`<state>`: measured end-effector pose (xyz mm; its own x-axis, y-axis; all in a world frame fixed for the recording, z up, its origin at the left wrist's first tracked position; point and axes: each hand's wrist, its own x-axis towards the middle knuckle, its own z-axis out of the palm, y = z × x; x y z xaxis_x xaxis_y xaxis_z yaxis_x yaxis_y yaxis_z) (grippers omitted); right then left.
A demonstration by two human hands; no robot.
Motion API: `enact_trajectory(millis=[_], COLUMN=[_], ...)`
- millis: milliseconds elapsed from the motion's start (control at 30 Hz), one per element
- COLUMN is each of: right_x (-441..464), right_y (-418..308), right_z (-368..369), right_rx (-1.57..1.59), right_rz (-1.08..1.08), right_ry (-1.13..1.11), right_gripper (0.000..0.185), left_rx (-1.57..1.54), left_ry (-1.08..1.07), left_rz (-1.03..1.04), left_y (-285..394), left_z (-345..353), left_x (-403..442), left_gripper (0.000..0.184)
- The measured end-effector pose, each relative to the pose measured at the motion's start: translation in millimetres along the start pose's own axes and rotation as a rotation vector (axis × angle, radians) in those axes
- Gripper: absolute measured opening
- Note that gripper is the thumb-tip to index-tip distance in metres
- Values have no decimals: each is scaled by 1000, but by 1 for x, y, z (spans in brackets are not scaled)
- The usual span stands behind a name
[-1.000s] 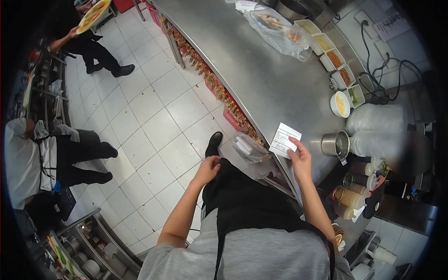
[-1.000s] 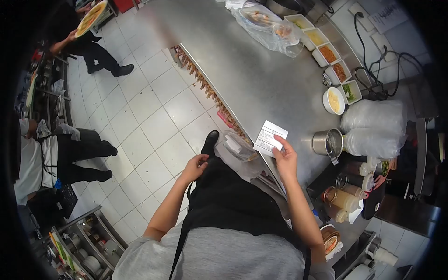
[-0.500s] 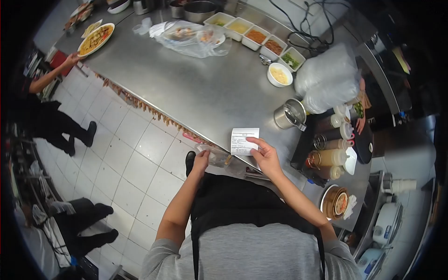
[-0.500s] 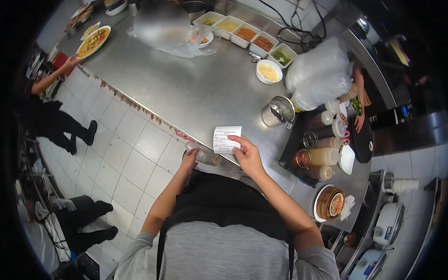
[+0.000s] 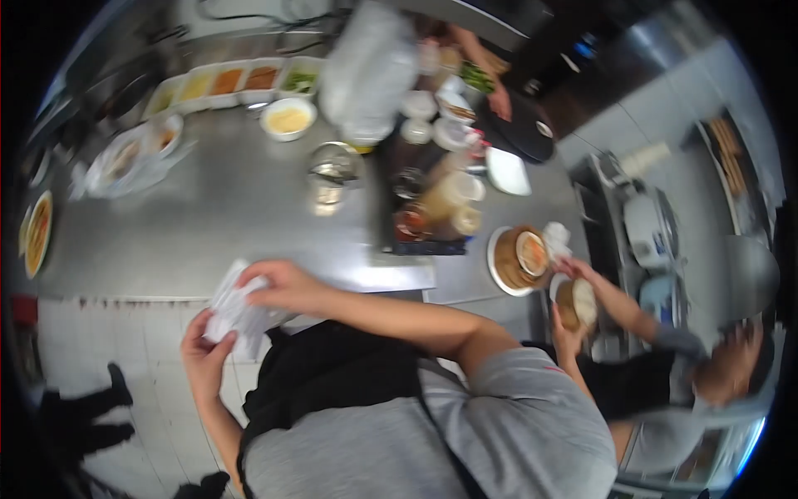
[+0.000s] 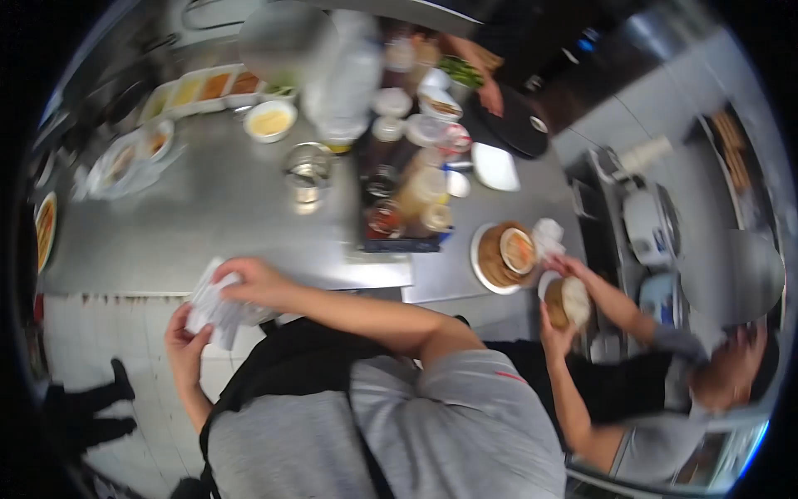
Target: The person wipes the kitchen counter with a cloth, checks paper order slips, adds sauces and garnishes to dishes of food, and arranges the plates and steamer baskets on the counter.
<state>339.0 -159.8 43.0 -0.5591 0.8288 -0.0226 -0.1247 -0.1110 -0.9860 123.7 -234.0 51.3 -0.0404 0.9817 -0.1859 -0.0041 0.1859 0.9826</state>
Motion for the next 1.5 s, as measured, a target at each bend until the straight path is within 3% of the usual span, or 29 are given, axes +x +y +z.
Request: enact_trajectory(millis=[67,133,200,267,333,533,600,767,1067,1133,1200,1267,1333,1433,1500], right_x=[-1,-5,-7,-12,-14,-23,-25,-30,-38,-42,-47,-50,-60,-73,-70], right_y=[-14,-18,-18,-17,-16,-24,-25,-24,-22,-36,-55,-76,-113,-152,-161], right_z=[10,9,10,8,9,12,14,15,10,4,-11,-37,-76,-132,-171], right_rx=[150,119,98,48,-1,-350,-396,-493,-596,-490,-581,-810,-948,-970,-988], right_rz=[2,-36,-66,-93,-141,-262,-330,-372,-470,-287,-326,-597,-618,-491,-375], right_ry=[-37,-5,20,93,136,151,135,61,-13,-23,-8,202,369,743,907], right_gripper=[28,28,29,31,32,34,33,36,29,25,23,20,16,10,16], left_rx=[-147,-143,-382,-492,-993,-975,-819,-796,-842,-817,-930,-1051,-1170,-1191,-1206], left_ry=[-6,-43,-23,-85,-116,-279,-128,-106,6,74,95,32,-45,-10,-28], left_rz=[212,227,92,136,-122,-185,-241,-197,-323,-361,-255,-238,-214,-268,-274], left_y=[-2,10,24,13,2,-11,-10,-9,-49,-54,-30,-37,-39,-42,-51], left_z=[8,16,27,34,39,45,44,42,34,32,43,36,32,31,28], left_x=[10,11,14,13,8,4,8,6,25,30,24,25,25,21,21], left_gripper=[62,66,62,52,50,51,44,41,40,43,39,36,33,25,25])
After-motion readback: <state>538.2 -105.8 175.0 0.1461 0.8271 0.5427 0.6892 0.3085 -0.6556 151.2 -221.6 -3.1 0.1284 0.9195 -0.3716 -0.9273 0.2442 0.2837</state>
